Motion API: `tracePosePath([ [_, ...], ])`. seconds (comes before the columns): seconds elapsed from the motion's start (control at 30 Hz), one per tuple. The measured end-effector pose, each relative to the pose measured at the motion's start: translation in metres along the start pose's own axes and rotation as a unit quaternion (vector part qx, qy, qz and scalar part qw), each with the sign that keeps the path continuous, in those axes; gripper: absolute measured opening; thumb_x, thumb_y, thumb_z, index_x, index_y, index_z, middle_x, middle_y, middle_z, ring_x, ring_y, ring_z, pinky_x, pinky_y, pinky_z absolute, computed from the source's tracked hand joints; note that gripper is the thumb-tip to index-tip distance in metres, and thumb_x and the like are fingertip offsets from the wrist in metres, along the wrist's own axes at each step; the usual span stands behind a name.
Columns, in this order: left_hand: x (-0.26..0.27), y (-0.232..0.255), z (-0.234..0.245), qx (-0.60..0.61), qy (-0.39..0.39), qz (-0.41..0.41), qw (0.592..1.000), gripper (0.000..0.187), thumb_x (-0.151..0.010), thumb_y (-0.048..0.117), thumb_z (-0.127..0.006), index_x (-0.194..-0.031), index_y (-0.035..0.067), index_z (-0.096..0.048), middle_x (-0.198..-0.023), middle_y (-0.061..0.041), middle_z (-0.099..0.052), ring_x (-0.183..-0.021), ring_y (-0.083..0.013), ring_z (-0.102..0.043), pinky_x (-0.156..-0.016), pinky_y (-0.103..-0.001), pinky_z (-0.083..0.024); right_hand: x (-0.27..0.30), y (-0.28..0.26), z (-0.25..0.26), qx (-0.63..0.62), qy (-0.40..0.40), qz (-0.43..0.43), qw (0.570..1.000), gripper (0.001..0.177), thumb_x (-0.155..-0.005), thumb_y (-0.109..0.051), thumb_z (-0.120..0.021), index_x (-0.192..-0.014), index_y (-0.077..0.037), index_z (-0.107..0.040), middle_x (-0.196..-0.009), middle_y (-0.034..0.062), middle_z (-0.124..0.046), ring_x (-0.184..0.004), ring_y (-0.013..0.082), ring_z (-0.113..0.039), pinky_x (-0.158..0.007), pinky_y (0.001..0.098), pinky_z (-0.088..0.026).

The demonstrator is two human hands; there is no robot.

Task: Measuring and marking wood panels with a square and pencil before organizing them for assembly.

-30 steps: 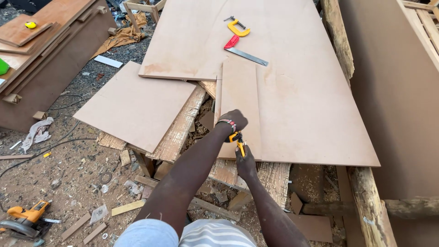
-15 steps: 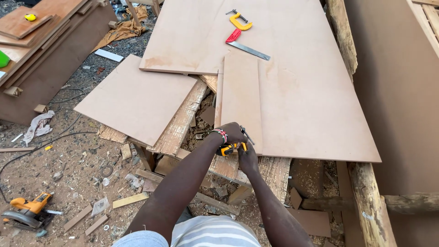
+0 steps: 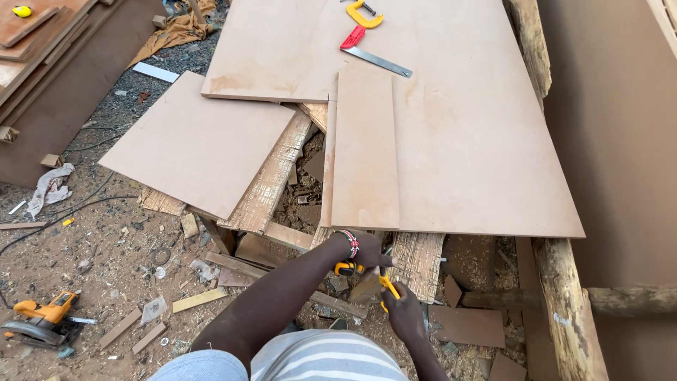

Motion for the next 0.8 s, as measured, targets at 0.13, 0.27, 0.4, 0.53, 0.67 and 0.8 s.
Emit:
tracePosePath([
  [0.13,-0.008,0.002,-0.007,0.143,-0.051,-0.028,0.988,0.087,-0.091,0.078,-0.022,-0.078,0.014,-0.079,-0.079,-0.003,-0.065,-0.074,-0.0137,-0.058,-0.089,-0.041,-0.052,0.010,0.039,0.013,-0.022,0.040,-0.040,0.998,0.034,-0.096,-0.038,-0.057,-0.110,-0.016,-0.078,-0.080,0.0041,-0.073,-0.065,0.0159,-0.058,-0.059,0.0333,-0.043],
  [0.27,-0.066,-0.061,0.028,0.294,0.138,0.042,0.945,0.063,-0.101,0.054,-0.044,-0.069,0.011,-0.077,-0.165,0.001,-0.041,-0.051,-0.0108,-0.057,-0.070,-0.029,-0.053,0.045,0.048,0.034,-0.083,0.057,-0.111,0.989,0.052,-0.093,-0.043,-0.054,-0.131,-0.011,-0.070,-0.107,0.0123,-0.079,-0.093,0.0252,-0.072,-0.077,0.0415,-0.058],
  [0.4,-0.119,-0.120,0.064,0.466,0.271,0.119,0.834,0.084,-0.091,0.077,-0.035,-0.080,0.007,-0.082,-0.088,-0.014,-0.080,-0.069,-0.0236,-0.071,-0.078,-0.038,-0.050,0.049,0.076,0.039,-0.070,0.081,-0.120,0.987,0.048,-0.094,-0.041,-0.054,-0.126,-0.011,-0.073,-0.100,0.0096,-0.081,-0.085,0.0219,-0.074,-0.069,0.0360,-0.057],
  [0.53,-0.116,-0.143,0.099,0.527,0.492,0.223,0.656,0.069,-0.092,0.069,-0.031,-0.091,0.009,-0.066,-0.099,-0.015,-0.068,-0.093,-0.0372,-0.067,-0.082,-0.053,-0.048,0.060,0.070,0.044,-0.091,0.106,-0.129,0.982,0.037,-0.091,-0.038,-0.058,-0.100,-0.008,-0.078,-0.076,0.0082,-0.069,-0.062,0.0179,-0.054,-0.058,0.0340,-0.041],
  [0.67,-0.103,-0.138,0.110,0.471,0.544,0.139,0.680,0.070,-0.081,0.064,-0.059,-0.128,0.013,-0.052,-0.132,-0.013,-0.048,-0.124,-0.0313,-0.049,-0.103,-0.050,-0.043,0.068,0.069,0.037,-0.100,0.108,-0.171,0.974,0.035,-0.092,-0.037,-0.061,-0.106,-0.013,-0.082,-0.073,0.0065,-0.071,-0.058,0.0162,-0.056,-0.057,0.0324,-0.043],
  [0.8,-0.078,-0.157,0.079,0.345,0.472,0.094,0.806,0.079,-0.079,0.064,-0.055,-0.139,0.013,-0.051,-0.144,-0.014,-0.040,-0.135,-0.0315,-0.046,-0.113,-0.052,-0.033,0.055,0.070,0.019,-0.058,0.073,-0.133,0.987,0.033,-0.093,-0.041,-0.059,-0.083,-0.011,-0.070,-0.074,0.0058,-0.067,-0.062,0.0180,-0.054,-0.060,0.0356,-0.039],
])
Point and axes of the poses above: each hand's wrist, its own x-axis away from the middle knuckle, its own z-axis out of the back of the hand, y = z × x, the point moved 9 cm from there along -x, towards the middle knuckle
